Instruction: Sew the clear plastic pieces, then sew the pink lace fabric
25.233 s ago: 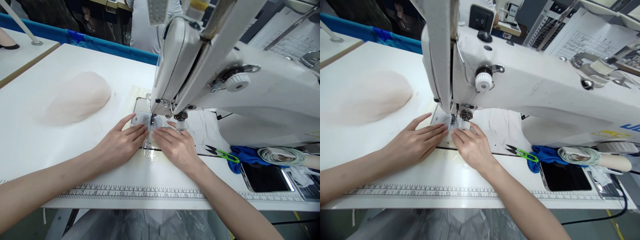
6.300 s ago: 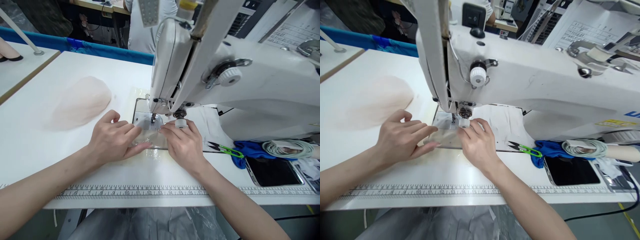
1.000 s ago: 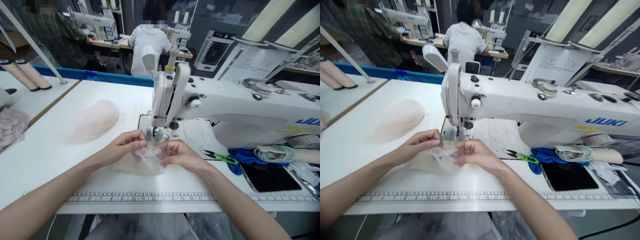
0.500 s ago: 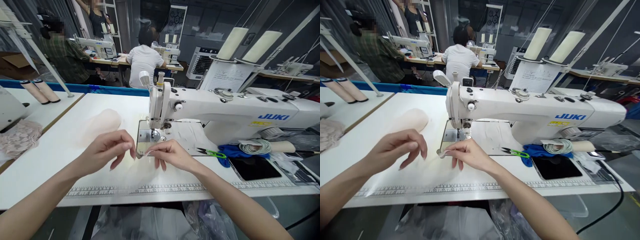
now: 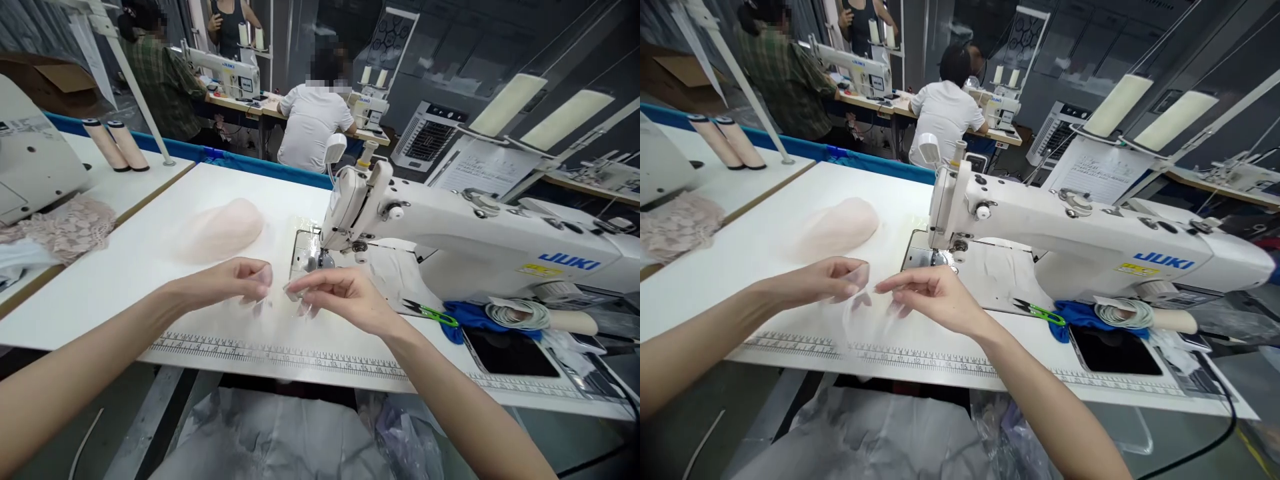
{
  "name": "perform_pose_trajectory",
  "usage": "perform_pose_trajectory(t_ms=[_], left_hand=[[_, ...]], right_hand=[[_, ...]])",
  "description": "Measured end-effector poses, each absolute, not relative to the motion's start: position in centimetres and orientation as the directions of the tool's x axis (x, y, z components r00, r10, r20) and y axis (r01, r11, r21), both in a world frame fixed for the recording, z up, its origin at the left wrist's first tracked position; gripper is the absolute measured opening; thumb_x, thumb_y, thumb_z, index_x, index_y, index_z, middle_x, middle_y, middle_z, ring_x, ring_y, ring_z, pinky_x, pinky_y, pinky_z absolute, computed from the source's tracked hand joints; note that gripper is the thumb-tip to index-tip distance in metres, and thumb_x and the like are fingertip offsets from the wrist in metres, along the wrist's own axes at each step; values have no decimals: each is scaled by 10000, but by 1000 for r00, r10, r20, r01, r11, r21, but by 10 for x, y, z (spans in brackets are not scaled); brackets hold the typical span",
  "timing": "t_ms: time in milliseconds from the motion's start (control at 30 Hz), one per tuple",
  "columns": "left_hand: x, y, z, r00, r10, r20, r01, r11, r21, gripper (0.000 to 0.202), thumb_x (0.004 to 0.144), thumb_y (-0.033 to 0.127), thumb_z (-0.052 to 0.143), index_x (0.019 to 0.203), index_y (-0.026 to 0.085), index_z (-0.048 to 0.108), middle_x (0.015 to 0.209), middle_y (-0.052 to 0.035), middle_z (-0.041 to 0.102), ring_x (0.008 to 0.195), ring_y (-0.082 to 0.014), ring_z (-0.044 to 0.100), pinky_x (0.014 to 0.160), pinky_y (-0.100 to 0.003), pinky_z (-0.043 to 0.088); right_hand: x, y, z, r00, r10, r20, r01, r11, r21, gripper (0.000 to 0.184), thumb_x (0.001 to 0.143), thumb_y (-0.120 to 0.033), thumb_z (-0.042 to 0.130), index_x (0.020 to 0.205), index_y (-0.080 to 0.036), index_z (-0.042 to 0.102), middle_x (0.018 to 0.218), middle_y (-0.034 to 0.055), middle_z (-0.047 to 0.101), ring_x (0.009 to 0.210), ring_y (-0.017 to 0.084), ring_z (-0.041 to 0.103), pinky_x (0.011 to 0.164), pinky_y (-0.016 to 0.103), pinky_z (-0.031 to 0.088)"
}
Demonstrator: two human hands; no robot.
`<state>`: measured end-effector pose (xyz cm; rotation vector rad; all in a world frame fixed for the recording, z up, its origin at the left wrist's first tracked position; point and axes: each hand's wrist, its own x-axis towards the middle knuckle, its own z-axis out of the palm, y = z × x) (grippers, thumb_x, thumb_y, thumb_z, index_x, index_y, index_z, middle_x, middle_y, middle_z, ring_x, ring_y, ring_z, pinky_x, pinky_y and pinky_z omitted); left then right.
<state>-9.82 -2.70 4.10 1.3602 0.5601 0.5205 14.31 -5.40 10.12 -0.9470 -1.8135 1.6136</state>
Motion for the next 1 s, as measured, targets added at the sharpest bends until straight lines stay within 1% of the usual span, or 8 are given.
perform_pose_trajectory(t_ms=[100,267,400,600,667,767,867,1000], left_hand=[[-132,-37,30,666,728,-164,-17,234,972,268,818,404,702,724,201,553,721,5,573,720,-158,611,722,-281,503],[-164,-33,22,288,945,-153,-73,181,981,252,835,436,675,791,196,613,661,12,547,535,-92,503,500,-196,421],[-173,8,34,8,999,34,195,-35,980,344,907,495,516,969,182,644,695,-8,593,448,-73,460,428,-205,340],[-181,90,32,-84,987,138,471,-83,878,332,902,429,454,982,190,669,621,16,603,381,-69,399,439,-225,309],[-182,107,20,-104,985,140,575,-55,816,316,885,421,471,961,209,692,620,11,620,443,-99,471,491,-235,345],[-181,116,0,-145,980,139,717,8,697,280,853,416,518,946,244,719,741,-21,685,698,-185,610,606,-263,393],[-179,113,-10,-168,976,143,811,54,582,311,839,397,527,1064,269,700,850,-36,712,890,-251,633,704,-300,416],[-177,108,-11,-150,976,155,882,61,468,380,863,338,476,1199,284,644,912,-54,729,949,-285,645,774,-344,433]], right_hand=[[138,-47,94,-628,773,-90,172,25,-985,224,834,-275,684,1038,-207,746,990,44,748,710,129,695,686,266,600],[113,-26,78,-651,753,-100,170,16,-985,338,844,-273,659,1174,-207,691,696,7,715,643,136,674,619,258,561],[79,8,63,-554,832,-7,104,61,-993,466,814,-248,648,1277,-204,617,665,-12,683,626,130,625,655,287,551],[37,76,43,-411,911,10,160,83,-984,685,718,-137,556,1399,-151,486,619,-35,631,616,131,591,649,280,550],[33,93,35,-384,922,-49,241,49,-969,731,692,-108,505,1420,-150,460,631,-30,636,594,126,577,606,261,535],[34,106,26,-370,922,-119,324,7,-946,737,679,-100,472,1416,-120,467,651,-7,650,537,117,547,529,242,494],[36,110,22,-388,903,-184,404,-13,-915,726,687,-103,467,1412,-105,475,578,-21,615,503,118,530,492,230,464],[36,110,24,-422,881,-214,503,31,-864,629,698,-88,451,1305,-160,595,524,-41,568,514,130,554,485,219,450]])
